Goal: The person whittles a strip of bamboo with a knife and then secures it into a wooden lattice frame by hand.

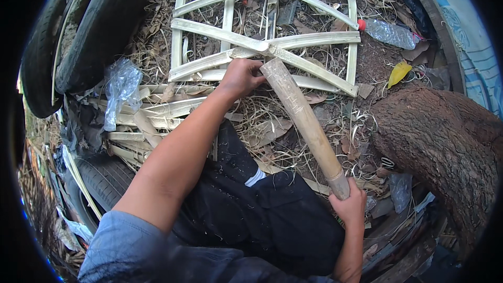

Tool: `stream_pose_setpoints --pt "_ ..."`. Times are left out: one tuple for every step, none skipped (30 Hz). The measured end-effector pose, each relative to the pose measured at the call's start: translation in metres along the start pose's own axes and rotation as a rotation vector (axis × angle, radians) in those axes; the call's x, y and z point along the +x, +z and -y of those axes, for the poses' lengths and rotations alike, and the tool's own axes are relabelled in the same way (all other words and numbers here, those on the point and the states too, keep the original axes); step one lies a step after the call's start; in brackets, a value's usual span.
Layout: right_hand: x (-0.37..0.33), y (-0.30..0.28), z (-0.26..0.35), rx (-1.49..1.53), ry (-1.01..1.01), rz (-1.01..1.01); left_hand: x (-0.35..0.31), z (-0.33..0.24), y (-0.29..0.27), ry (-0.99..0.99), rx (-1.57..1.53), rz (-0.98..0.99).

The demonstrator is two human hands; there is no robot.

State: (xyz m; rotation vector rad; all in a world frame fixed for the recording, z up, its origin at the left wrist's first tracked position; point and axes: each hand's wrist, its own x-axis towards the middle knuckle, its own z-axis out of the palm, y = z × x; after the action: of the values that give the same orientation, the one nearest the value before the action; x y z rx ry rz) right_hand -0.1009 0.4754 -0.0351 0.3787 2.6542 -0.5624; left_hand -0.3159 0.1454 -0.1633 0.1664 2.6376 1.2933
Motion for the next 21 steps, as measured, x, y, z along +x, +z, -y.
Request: stream_pose_setpoints --pt "-0.001 0.000 0.001 0.001 -0.002 0.003 -0.001 0.001 -0.002 0.015 0.013 0.006" --pt "-0.002 -0.001 0.002 0.048 -0.016 0.003 -0.001 0.003 0.000 0.012 0.014 0.005" --pt "-0.003 -0.002 0.003 0.096 -0.029 0.004 0.002 0.005 0.003 0.005 -0.018 0.006" --pt "-0.002 -0.003 0.006 0.096 -0.028 0.006 0.003 0.004 0.003 0.000 -0.052 0.007" --pt "0.000 -0.004 0.009 0.037 0.003 0.014 0.002 0.004 0.002 -0.001 -0.052 0.008" --pt "0.001 -0.004 0.012 -0.021 0.033 0.022 0.001 0.004 0.001 0.012 -0.018 -0.004" --pt "0.000 -0.004 0.012 -0.021 0.033 0.023 0.000 0.004 -0.001 0.024 0.015 -0.015" --pt "-0.002 -0.003 0.013 0.050 0.017 0.013 0.001 0.004 0.000 0.023 0.016 -0.015" --pt "-0.004 -0.003 0.014 0.120 -0.001 0.006 0.003 0.004 0.001 0.013 -0.003 0.002" --pt "-0.005 -0.004 0.016 0.121 0.001 0.008 0.003 0.004 0.003 0.005 -0.022 0.021" --pt "-0.004 -0.006 0.019 0.017 0.036 0.024 0.002 0.006 0.003 0.004 -0.022 0.023" --pt "-0.004 -0.007 0.021 -0.087 0.072 0.041 0.000 0.008 0.002 0.020 0.006 -0.002" --pt "-0.005 -0.006 0.018 -0.088 0.072 0.041 -0.001 0.006 0.001 0.038 0.033 -0.030" --pt "-0.006 -0.005 0.012 -0.032 0.050 0.039 0.000 0.004 0.001 0.038 0.033 -0.030" --pt "-0.006 -0.004 0.009 0.024 0.027 0.036 0.003 0.001 0.000 -0.001 0.021 0.007" --pt "-0.005 -0.002 0.008 0.025 0.026 0.036 0.004 -0.002 -0.002 -0.040 0.012 0.043" --pt "-0.003 -0.001 0.009 -0.012 0.035 0.037 0.005 0.002 0.001 -0.039 0.013 0.042" --pt "-0.002 -0.001 0.009 -0.049 0.043 0.036 0.005 0.008 0.004 -0.007 0.024 0.015" --pt "-0.003 0.000 0.009 -0.047 0.042 0.033 0.005 0.009 0.004 0.025 0.035 -0.012" --pt "-0.006 0.000 0.007 -0.007 0.030 0.031 0.004 0.010 0.004 0.030 0.037 -0.014" --pt "-0.006 -0.003 0.007 0.027 0.024 0.015 0.004 0.006 0.006 0.087 0.011 -0.041"
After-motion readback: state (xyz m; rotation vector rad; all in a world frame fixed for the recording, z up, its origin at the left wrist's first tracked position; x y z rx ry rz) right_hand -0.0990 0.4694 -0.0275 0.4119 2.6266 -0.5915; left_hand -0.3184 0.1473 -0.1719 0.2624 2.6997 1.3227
